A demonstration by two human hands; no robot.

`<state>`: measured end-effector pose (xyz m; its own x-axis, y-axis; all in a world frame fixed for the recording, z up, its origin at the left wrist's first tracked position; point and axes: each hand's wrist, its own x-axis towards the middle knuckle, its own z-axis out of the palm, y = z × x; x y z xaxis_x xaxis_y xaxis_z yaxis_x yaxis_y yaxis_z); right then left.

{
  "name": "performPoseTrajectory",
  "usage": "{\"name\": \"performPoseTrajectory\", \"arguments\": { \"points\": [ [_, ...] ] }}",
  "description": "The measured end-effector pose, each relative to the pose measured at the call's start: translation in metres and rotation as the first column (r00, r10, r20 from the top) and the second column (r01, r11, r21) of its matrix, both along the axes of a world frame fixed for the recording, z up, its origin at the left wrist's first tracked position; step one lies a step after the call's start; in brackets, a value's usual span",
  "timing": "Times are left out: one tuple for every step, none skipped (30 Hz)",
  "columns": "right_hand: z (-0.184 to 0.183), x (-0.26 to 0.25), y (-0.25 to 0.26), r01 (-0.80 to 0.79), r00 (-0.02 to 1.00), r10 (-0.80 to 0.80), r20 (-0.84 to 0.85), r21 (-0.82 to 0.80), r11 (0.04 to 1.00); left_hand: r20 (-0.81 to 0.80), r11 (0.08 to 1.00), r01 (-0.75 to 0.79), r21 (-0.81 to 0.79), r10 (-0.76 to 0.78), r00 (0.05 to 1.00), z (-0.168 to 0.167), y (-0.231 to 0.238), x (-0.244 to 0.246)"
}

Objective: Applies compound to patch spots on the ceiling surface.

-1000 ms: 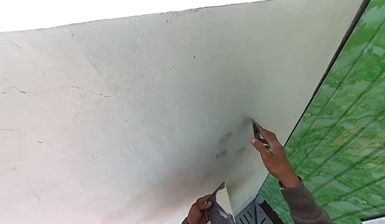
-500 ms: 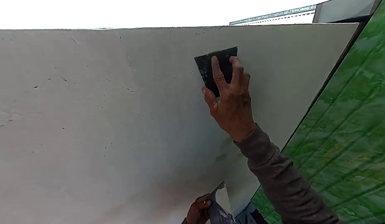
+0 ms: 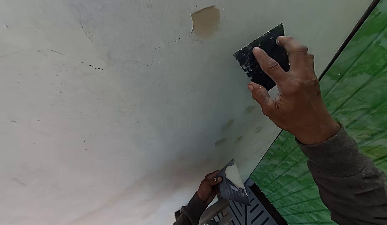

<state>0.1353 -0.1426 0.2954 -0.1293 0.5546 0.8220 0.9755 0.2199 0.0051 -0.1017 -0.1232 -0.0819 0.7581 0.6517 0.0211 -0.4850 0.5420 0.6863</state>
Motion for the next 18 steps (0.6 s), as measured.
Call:
{"name": "performPoseTrajectory", "arguments": {
  "points": [
    [0.015,-0.005,0.004,-0.029,0.996,0.026,0.086,0.028,0.999,-0.005,1.000,0.016,0.005,-0.016,1.000,0.000,0.002,0.003],
    [0.030,-0.014,0.007,-0.055,0.986,0.048,0.161,0.043,0.998,-0.009,0.999,0.035,0.013,-0.035,0.999,0.000,0.003,0.005],
    [0.045,-0.025,0.011,-0.074,0.972,0.061,0.227,0.048,0.996,-0.007,0.999,0.049,0.019,-0.049,0.999,0.001,0.005,0.008],
    [0.057,-0.036,0.014,-0.093,0.953,0.075,0.295,0.048,0.995,-0.006,0.998,0.057,0.021,-0.056,0.998,0.001,0.006,0.010],
    [0.068,-0.047,0.018,-0.109,0.929,0.089,0.358,0.037,0.993,-0.001,0.998,0.062,0.020,-0.062,0.998,0.002,0.007,0.011],
    [0.076,-0.056,0.021,-0.119,0.904,0.099,0.415,0.022,0.993,0.003,0.998,0.061,0.014,-0.061,0.998,0.003,0.007,0.013],
    [0.082,-0.063,0.026,-0.136,0.880,0.112,0.462,0.020,0.990,0.012,0.999,0.053,0.005,-0.054,0.998,0.003,0.007,0.013],
    [0.087,-0.066,0.030,-0.157,0.857,0.124,0.501,0.025,0.987,0.020,0.999,0.045,0.000,-0.045,0.999,0.003,0.007,0.013],
    [0.091,-0.065,0.033,-0.156,0.840,0.130,0.527,0.006,0.988,0.018,0.999,0.032,-0.007,-0.031,0.999,0.001,0.007,0.012],
    [0.094,-0.062,0.036,-0.138,0.834,0.128,0.537,-0.021,0.990,0.012,1.000,0.023,-0.017,-0.023,1.000,-0.001,0.006,0.011],
    [0.095,-0.056,0.037,-0.120,0.838,0.125,0.531,-0.044,0.992,0.007,1.000,0.021,-0.023,-0.021,1.000,-0.003,0.005,0.010],
    [0.096,-0.049,0.036,-0.094,0.848,0.118,0.517,-0.073,0.993,0.004,0.999,0.023,-0.029,-0.023,1.000,-0.005,0.005,0.009],
    [0.096,-0.042,0.034,-0.053,0.859,0.099,0.502,-0.105,0.993,0.000,0.999,0.028,-0.034,-0.028,1.000,-0.007,0.004,0.008],
    [0.094,-0.035,0.031,-0.013,0.873,0.082,0.481,-0.145,0.989,-0.007,0.999,0.032,-0.040,-0.032,0.999,-0.009,0.003,0.007],
    [0.090,-0.029,0.030,0.016,0.883,0.063,0.465,-0.164,0.986,-0.017,0.998,0.032,-0.046,-0.033,0.999,-0.010,0.001,0.007],
    [0.087,-0.024,0.029,0.034,0.889,0.051,0.456,-0.177,0.984,-0.025,0.998,0.035,-0.048,-0.036,0.999,-0.010,0.000,0.007],
    [0.084,-0.017,0.028,0.050,0.893,0.044,0.447,-0.196,0.979,-0.023,0.998,0.043,-0.046,-0.044,0.999,-0.009,0.000,0.008],
    [0.080,-0.010,0.027,0.074,0.899,0.032,0.437,-0.223,0.972,-0.018,0.998,0.052,-0.043,-0.053,0.998,-0.007,0.000,0.010]
  ]
}}
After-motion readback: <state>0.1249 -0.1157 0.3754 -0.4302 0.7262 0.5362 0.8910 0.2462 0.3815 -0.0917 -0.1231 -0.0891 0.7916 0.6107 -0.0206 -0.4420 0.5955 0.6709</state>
